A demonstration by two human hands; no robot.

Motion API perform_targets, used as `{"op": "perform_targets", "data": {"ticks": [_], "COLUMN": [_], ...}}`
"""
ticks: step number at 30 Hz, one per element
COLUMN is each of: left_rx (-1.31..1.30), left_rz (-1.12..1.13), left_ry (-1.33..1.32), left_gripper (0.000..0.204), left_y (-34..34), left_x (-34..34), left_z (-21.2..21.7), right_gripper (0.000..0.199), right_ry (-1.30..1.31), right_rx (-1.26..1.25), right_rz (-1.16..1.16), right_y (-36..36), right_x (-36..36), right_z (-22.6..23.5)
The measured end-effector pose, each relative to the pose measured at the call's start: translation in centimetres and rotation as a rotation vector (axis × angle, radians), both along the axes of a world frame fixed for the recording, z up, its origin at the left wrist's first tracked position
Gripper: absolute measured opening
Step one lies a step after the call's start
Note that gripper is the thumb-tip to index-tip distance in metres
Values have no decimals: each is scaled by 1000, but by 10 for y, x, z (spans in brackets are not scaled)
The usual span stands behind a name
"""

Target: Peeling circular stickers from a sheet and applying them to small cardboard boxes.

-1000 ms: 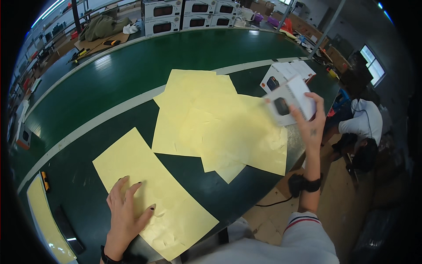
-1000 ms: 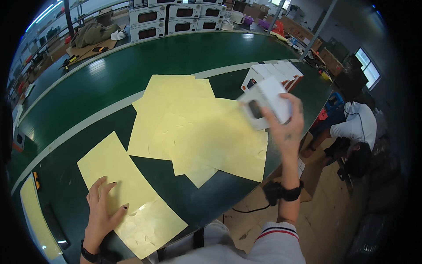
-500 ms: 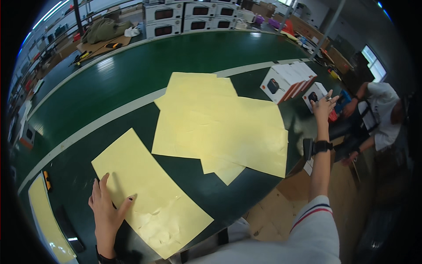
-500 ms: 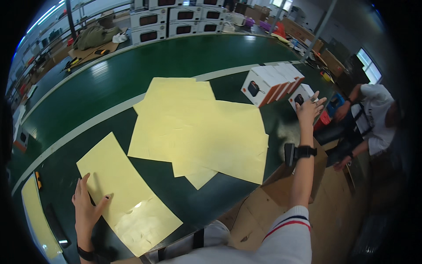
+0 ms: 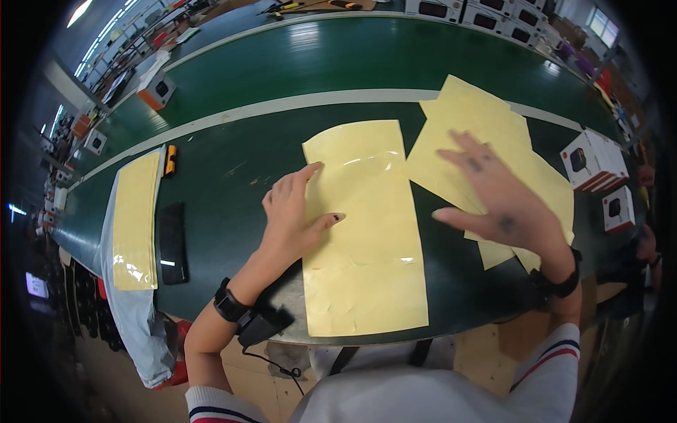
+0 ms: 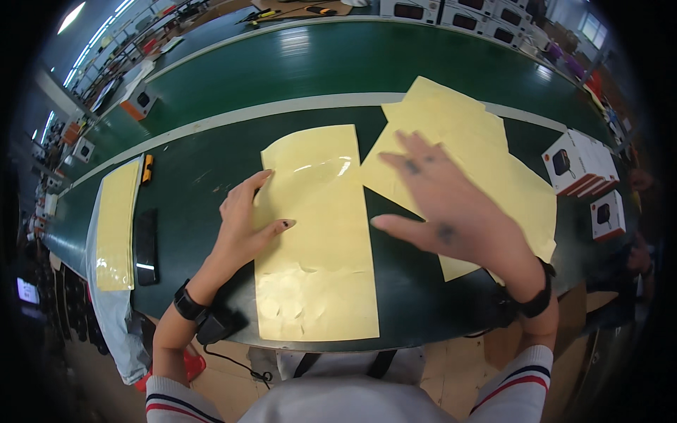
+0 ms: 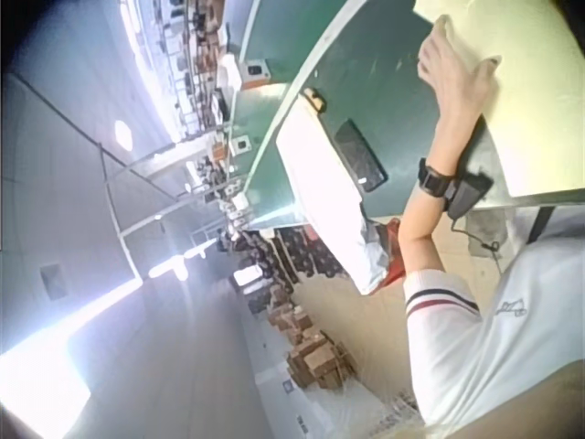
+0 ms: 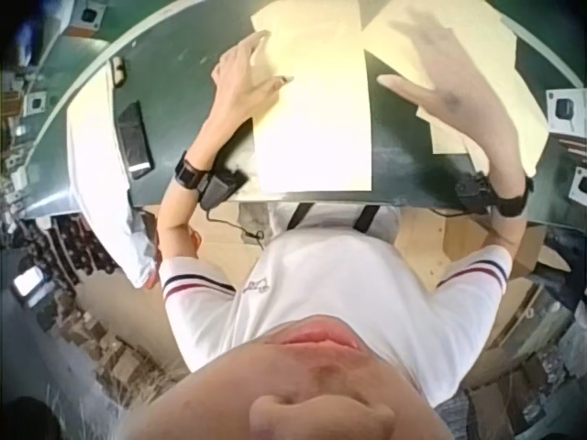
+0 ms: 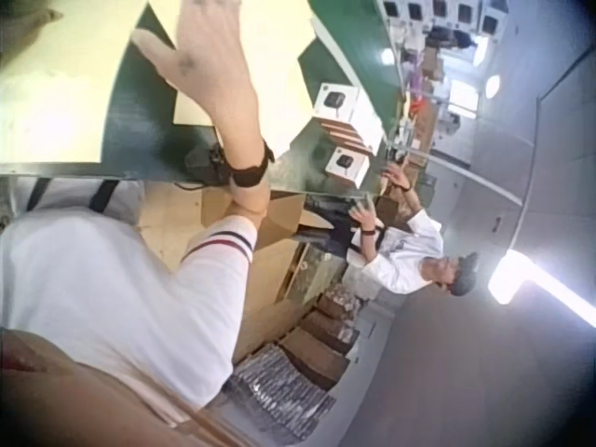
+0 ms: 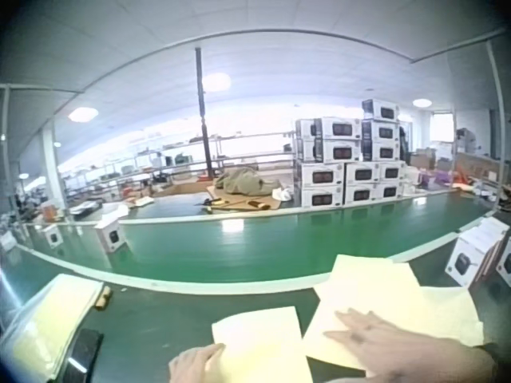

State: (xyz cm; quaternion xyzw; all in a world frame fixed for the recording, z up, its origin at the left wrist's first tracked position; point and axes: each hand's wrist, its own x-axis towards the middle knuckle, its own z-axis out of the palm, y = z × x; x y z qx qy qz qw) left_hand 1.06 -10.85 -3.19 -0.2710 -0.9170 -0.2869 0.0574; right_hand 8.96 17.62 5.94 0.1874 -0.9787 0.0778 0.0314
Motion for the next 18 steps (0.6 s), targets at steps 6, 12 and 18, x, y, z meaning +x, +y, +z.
{"op": "perform_targets", "data": {"ticks": [6,12,18], "left_rx": [255,678,903], "left_rz": [-97,-196,-232], "left_ry": [-123,-284,-380], "left_gripper": [67,69,79], "left_y": [-2,2,5], "left_x": [-3,1,5], "left_z": [-2,-2,9], "right_gripper": [77,70,48], "right_ry": [-54,-82,-231], "right_rx": [-244,-877,-1365], "right_rz": [-144,-139,-133], "right_y": [-33,-23,-18], "right_x": [-36,-56,-57], "right_z": [-49,-69,-54]}}
